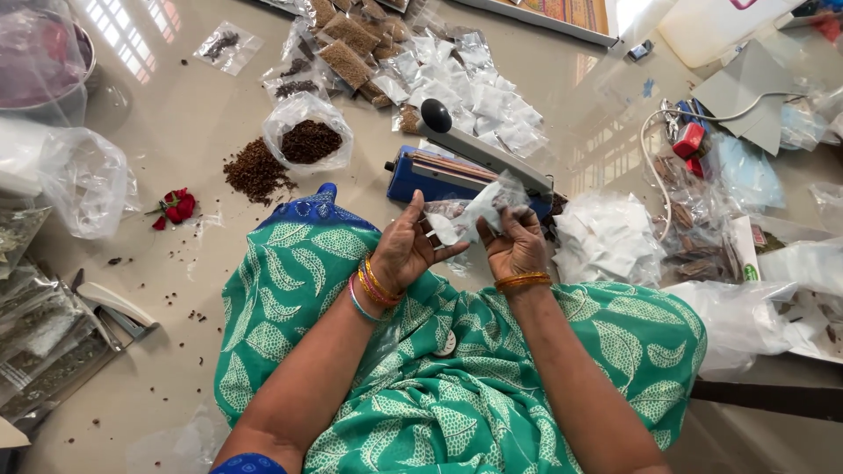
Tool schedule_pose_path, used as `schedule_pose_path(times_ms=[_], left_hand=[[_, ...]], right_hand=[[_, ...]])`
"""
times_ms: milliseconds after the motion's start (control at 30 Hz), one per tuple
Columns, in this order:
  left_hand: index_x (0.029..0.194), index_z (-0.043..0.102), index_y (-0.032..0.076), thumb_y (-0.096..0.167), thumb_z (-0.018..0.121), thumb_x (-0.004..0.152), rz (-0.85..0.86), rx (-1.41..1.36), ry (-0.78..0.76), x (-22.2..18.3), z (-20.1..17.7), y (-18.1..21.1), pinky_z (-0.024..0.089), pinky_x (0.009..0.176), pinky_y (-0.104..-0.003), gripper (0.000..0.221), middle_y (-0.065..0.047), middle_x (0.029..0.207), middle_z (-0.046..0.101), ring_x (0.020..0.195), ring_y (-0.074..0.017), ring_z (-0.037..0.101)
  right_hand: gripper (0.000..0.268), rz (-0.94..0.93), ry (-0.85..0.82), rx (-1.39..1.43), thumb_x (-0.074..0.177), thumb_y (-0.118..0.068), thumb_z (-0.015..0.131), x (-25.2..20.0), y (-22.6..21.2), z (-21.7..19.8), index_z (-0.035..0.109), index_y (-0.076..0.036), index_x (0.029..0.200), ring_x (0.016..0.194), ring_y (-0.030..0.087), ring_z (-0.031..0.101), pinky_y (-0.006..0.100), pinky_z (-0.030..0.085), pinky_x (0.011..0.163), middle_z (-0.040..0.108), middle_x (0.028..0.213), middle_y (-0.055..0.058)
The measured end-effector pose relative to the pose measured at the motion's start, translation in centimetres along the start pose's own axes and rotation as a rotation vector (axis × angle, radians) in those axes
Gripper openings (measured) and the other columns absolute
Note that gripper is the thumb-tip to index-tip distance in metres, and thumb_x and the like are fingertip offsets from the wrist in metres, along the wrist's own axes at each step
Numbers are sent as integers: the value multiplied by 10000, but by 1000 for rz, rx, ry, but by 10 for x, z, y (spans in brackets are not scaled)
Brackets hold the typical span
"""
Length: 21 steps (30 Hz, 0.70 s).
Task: The person uses a heat sealer to seal small plastic bags filled with powder and granules.
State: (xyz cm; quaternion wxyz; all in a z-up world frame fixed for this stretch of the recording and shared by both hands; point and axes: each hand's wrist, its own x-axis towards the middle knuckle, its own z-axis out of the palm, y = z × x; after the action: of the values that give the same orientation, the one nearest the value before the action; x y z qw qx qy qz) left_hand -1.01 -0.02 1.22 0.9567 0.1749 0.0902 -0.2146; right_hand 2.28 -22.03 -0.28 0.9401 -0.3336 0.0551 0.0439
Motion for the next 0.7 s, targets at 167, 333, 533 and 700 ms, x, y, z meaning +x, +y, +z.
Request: schedule_pose_path(times_ms=[167, 333, 533, 700], left_hand=[[1218, 594, 14, 509, 487, 1041, -61, 16, -3, 4, -4, -7, 606, 939, -581, 537, -166, 1179, 712, 1103, -341, 703], [1207, 625, 24, 499, 500, 1038, -83, 19, -26, 4, -5, -9, 614, 933, -565, 519, -140, 1178, 718, 1111, -304, 704], [1185, 667, -8, 503, 500, 1046, -44, 46, 5, 3, -6, -6, 620, 922, -531, 556, -166, 1143, 723, 1070, -311, 707], [1199, 675, 4, 499, 499, 1053, -52, 67, -31, 4, -6, -9, 615, 951, -517, 545, -148, 1142, 724, 1065, -294, 707]], right_hand=[[94, -23, -9, 32, 964, -20, 682, -5, 6, 7, 647, -108, 960, 1015, 251, 731, 503, 615, 922, 748, 1021, 81], [149, 14, 50, -4, 932, -14, 700, -13, 7, 18, 649, -138, 998, 1002, 234, 726, 466, 634, 895, 726, 1036, 52], [398, -21, -66, -948, 825, -81, 793, -22, -36, 53, 633, -202, 1169, 814, 102, 660, 261, 539, 650, 705, 966, -21], [128, -61, -242, -1270, 927, -143, 806, -4, -51, 32, 762, -64, 1017, 673, 78, 580, 250, 469, 574, 711, 833, 23]])
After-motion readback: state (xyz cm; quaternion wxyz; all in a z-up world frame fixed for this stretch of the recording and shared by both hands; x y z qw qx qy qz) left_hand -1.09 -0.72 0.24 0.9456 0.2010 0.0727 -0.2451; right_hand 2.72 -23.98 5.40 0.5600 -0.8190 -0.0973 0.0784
